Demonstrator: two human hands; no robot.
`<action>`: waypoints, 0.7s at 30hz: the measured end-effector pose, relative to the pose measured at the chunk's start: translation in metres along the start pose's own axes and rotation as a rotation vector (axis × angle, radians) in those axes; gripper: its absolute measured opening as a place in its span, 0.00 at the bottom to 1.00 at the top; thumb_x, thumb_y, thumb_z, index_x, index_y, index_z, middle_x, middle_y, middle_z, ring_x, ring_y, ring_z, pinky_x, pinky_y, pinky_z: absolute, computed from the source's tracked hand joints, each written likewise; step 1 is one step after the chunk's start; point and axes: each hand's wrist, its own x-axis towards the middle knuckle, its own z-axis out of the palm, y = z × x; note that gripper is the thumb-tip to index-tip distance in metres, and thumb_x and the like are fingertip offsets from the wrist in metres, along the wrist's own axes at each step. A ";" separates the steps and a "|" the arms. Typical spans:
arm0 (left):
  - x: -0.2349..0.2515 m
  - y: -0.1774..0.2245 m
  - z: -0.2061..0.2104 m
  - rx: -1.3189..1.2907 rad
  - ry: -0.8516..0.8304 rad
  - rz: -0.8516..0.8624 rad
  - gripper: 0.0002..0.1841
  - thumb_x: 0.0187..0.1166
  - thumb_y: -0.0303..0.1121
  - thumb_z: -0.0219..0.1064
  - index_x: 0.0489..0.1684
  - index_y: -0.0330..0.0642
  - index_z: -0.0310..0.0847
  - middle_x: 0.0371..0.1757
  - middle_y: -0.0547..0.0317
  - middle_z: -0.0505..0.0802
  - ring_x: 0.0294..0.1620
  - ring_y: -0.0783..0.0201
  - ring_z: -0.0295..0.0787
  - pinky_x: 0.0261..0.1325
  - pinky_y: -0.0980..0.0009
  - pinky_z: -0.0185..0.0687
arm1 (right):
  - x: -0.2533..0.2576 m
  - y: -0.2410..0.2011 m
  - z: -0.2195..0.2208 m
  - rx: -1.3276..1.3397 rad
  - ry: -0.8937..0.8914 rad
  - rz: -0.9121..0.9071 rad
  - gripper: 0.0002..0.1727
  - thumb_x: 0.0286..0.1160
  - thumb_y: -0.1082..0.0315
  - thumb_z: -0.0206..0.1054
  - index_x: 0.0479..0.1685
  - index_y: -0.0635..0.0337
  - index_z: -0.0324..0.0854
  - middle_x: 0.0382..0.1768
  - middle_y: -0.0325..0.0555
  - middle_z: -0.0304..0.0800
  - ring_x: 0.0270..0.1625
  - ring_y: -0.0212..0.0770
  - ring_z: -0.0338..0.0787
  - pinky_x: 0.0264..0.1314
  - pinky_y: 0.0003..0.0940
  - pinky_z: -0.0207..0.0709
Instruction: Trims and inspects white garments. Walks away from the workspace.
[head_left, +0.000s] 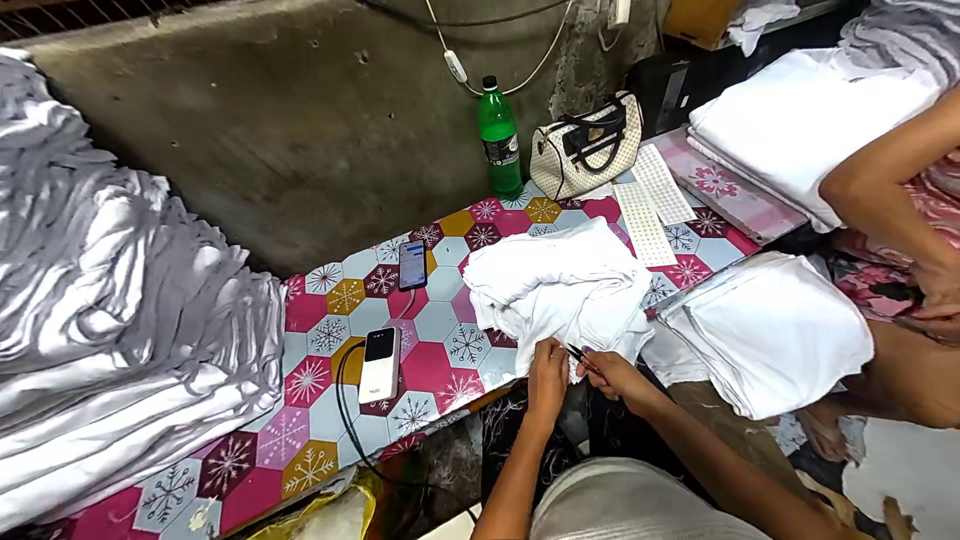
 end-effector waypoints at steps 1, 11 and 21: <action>0.000 -0.004 0.004 0.015 0.015 0.038 0.06 0.73 0.21 0.68 0.35 0.27 0.90 0.51 0.37 0.92 0.56 0.43 0.92 0.60 0.55 0.89 | 0.002 0.001 0.000 -0.008 0.018 0.005 0.29 0.98 0.51 0.38 0.41 0.59 0.81 0.12 0.28 0.63 0.11 0.25 0.59 0.15 0.21 0.54; -0.019 0.005 -0.016 -0.238 0.031 -0.138 0.04 0.67 0.21 0.70 0.30 0.26 0.86 0.55 0.36 0.90 0.59 0.49 0.89 0.63 0.62 0.86 | -0.010 -0.002 -0.008 -0.088 -0.088 0.071 0.28 0.97 0.49 0.39 0.40 0.56 0.81 0.13 0.27 0.63 0.11 0.25 0.58 0.15 0.21 0.54; -0.023 0.013 -0.015 -0.371 0.091 -0.248 0.05 0.68 0.20 0.68 0.33 0.24 0.86 0.63 0.34 0.87 0.66 0.53 0.86 0.69 0.65 0.82 | -0.007 -0.001 -0.002 -0.122 -0.072 0.136 0.29 0.96 0.48 0.41 0.38 0.57 0.81 0.11 0.28 0.62 0.10 0.26 0.58 0.15 0.22 0.53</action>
